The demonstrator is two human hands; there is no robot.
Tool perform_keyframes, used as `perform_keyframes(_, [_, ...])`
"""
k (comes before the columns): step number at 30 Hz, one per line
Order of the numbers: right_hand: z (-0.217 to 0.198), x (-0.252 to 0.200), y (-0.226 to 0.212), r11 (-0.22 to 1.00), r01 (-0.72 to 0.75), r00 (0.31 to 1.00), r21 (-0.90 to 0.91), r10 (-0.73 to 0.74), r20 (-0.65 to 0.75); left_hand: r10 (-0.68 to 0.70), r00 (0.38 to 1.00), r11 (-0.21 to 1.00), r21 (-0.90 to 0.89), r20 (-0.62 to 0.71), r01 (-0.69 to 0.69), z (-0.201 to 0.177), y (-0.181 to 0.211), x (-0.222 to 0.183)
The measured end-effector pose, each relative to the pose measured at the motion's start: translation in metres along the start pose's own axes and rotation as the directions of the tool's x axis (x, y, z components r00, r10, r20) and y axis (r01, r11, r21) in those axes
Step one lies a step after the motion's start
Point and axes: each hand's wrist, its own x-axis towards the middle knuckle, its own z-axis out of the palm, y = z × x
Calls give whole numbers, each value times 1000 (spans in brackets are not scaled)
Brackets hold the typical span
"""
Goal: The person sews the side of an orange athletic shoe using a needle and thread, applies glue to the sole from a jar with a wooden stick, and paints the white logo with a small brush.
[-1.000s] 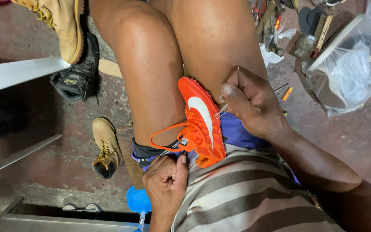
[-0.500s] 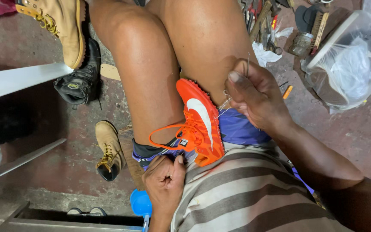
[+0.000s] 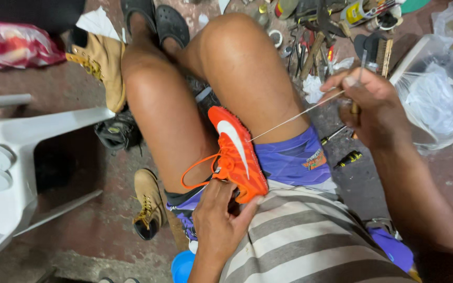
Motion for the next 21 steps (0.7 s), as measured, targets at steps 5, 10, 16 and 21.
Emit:
perform_keyframes(5, [-57, -7, 18, 990, 82, 988, 112, -66, -140, -67, 998, 986, -157, -11, 65, 15, -21, -6])
perform_keyframes(10, [-96, 14, 88, 982, 66, 991, 176, -43, -131, -136, 990, 765, -638, -26, 88, 2, -69, -10])
perform_keyframes(16, [-92, 92, 231, 885, -465, 871, -31, 451, -193, -151, 970, 578, -813, -188, -68, -20, -123, 4])
perform_keyframes(21, [-91, 129, 308, 799, -574, 819, -178, 561, -123, -315, 937, 506, -862, -148, 34, -30, -127, 23])
